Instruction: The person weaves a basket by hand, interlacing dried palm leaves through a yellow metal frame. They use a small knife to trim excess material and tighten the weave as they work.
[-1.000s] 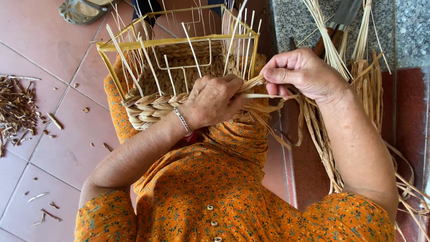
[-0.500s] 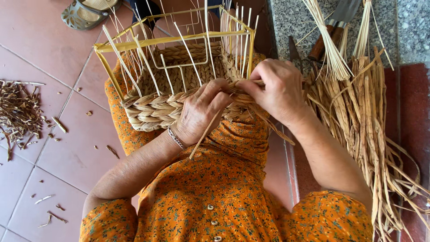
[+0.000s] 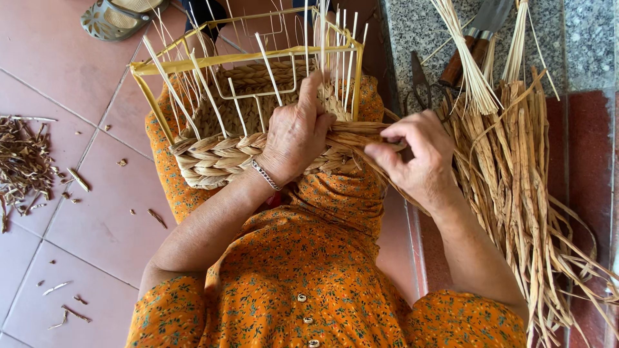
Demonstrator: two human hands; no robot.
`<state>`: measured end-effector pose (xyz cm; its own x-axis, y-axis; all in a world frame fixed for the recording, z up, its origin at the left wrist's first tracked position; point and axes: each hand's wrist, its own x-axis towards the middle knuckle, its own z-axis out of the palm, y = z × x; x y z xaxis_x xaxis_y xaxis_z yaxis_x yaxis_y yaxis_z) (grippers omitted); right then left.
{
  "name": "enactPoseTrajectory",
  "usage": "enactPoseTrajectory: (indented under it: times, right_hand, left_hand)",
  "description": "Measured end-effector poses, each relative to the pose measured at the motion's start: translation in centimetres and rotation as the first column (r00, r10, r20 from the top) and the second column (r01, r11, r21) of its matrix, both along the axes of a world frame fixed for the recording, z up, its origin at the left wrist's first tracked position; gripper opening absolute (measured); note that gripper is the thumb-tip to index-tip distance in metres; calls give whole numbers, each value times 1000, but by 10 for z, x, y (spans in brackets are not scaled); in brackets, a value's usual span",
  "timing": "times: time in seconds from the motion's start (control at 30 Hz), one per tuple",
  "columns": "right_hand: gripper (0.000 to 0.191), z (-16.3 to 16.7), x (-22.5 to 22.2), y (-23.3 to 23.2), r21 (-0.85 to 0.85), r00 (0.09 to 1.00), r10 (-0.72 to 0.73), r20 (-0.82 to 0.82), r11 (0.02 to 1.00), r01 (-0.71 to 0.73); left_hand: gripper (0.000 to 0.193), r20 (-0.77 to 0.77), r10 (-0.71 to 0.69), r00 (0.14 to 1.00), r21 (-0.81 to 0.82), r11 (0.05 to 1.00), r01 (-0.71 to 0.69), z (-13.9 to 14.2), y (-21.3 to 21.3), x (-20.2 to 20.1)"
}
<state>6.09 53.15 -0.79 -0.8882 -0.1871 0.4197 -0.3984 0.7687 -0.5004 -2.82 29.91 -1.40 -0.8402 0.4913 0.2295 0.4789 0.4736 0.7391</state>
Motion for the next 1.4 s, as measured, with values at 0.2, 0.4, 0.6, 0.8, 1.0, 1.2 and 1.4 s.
enactPoseTrajectory:
  times: [0.2,0.4,0.6,0.8,1.0,1.2,1.4]
  right_hand:
    - [32,3,30,5,-356,878,162,450,934,9]
    - [12,36,23,45,-135,934,54,353,991,-6]
    - [11,47,1,41,213,998,-69,-3,975,68]
    - [15,35,7,57,112,770,-101,631,993,38]
    - [42,-11,32,20,-541,668,446,596,837,-76]
    - [24,38,18,63,-420,856,203,475,907,18]
    - [5,104,-20,30,439,979,40,-198,897,52]
  left_hand:
    - [79,-60,39,997,-11,999,-40,0,-5,9]
    - [17,-482,-199,853,-298,953,54,-10,7,16]
    - [32,-214,-252,944,-106,967,233,16,-10,15]
    - [21,-294,-282,913,-292,936,194,20,13,26]
    - [17,-111,-290,951,-191,945,265,14,4,14]
    - [31,-142,-318,937,-33,948,317,28,3,20]
    - [17,-103,-281,954,-86,958,272,17,10,20]
